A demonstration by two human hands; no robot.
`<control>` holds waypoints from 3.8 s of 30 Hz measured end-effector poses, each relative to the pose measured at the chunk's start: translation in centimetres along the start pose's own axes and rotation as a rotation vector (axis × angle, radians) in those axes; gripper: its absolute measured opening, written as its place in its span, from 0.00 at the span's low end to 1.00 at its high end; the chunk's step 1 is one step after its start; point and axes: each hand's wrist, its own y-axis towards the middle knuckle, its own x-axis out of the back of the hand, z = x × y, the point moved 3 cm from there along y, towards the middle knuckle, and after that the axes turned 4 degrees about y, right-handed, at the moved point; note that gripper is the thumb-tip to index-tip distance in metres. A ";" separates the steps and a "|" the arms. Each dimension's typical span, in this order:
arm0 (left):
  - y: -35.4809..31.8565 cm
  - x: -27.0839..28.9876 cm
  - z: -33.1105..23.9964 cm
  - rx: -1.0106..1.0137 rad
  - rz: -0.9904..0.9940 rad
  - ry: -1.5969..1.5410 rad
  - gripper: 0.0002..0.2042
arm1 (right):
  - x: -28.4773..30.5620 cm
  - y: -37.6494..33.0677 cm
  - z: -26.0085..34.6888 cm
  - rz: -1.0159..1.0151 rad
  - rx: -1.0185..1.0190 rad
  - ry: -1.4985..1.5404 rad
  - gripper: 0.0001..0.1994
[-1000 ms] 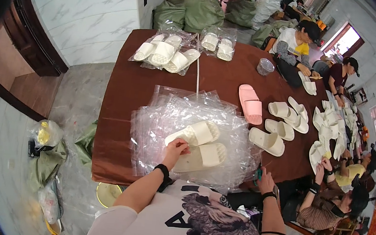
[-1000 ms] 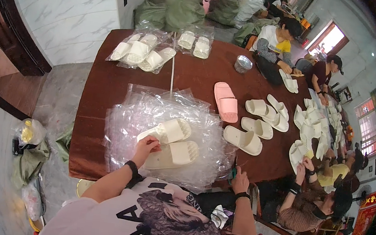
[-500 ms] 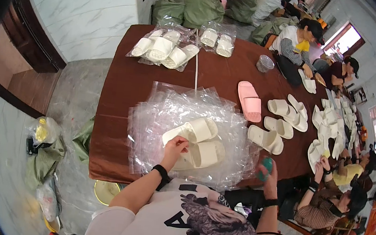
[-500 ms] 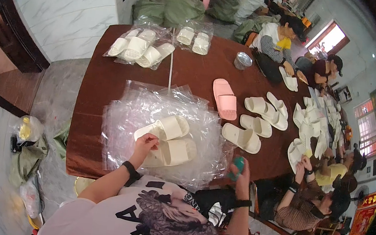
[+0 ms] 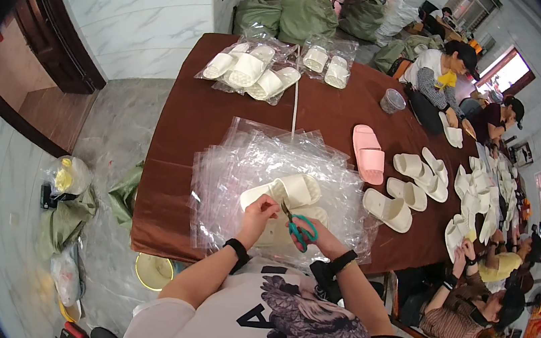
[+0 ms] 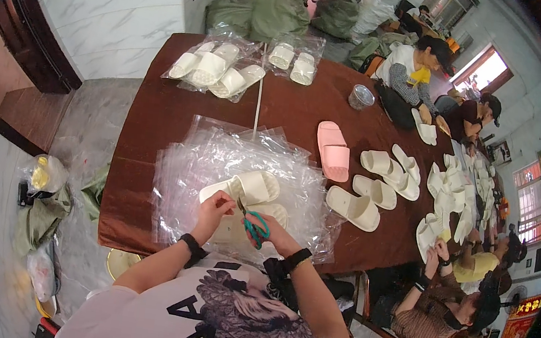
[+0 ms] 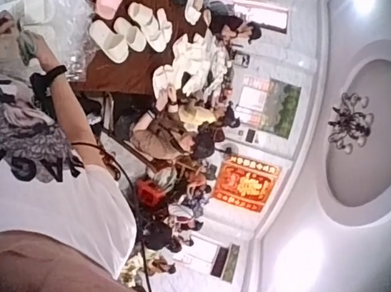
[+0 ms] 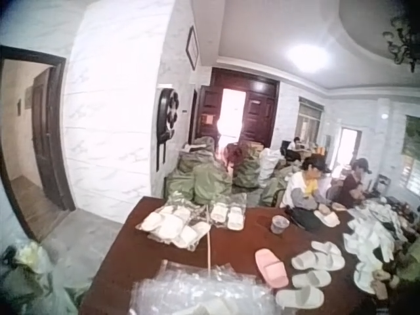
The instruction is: Processing and sorting slipper components in a manufacturing setting.
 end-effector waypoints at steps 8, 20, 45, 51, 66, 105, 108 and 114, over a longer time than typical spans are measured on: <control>-1.9 4.1 -3.2 -0.012 -0.101 -0.049 0.03 | 4.1 -0.5 -0.4 -0.313 0.389 -0.164 0.17; -26.2 36.0 1.1 -0.236 -1.447 -0.004 0.03 | 24.6 -11.8 -12.9 -1.196 0.279 -0.601 0.23; 0.0 7.2 -7.5 -0.522 0.034 0.923 0.14 | 1.3 -1.5 -0.7 -0.187 0.733 -1.525 0.15; 3.2 2.9 -2.5 -0.419 0.145 1.317 0.26 | 0.3 -0.7 -0.3 -0.090 0.730 -1.547 0.12; 1.6 0.7 -7.9 -0.283 0.101 0.337 0.12 | 0.2 -7.7 1.2 -0.328 0.795 -1.059 0.09; 29.0 15.0 -11.2 0.115 -0.386 0.283 0.11 | 23.1 -6.3 8.0 -1.342 0.700 -0.960 0.05; 33.3 16.6 -8.0 0.356 -0.502 0.058 0.16 | 21.1 -5.6 2.7 -1.143 0.684 -0.701 0.03; 35.1 12.8 -11.5 0.059 -0.418 -0.154 0.04 | 18.1 -4.5 2.2 -1.039 0.406 -0.366 0.04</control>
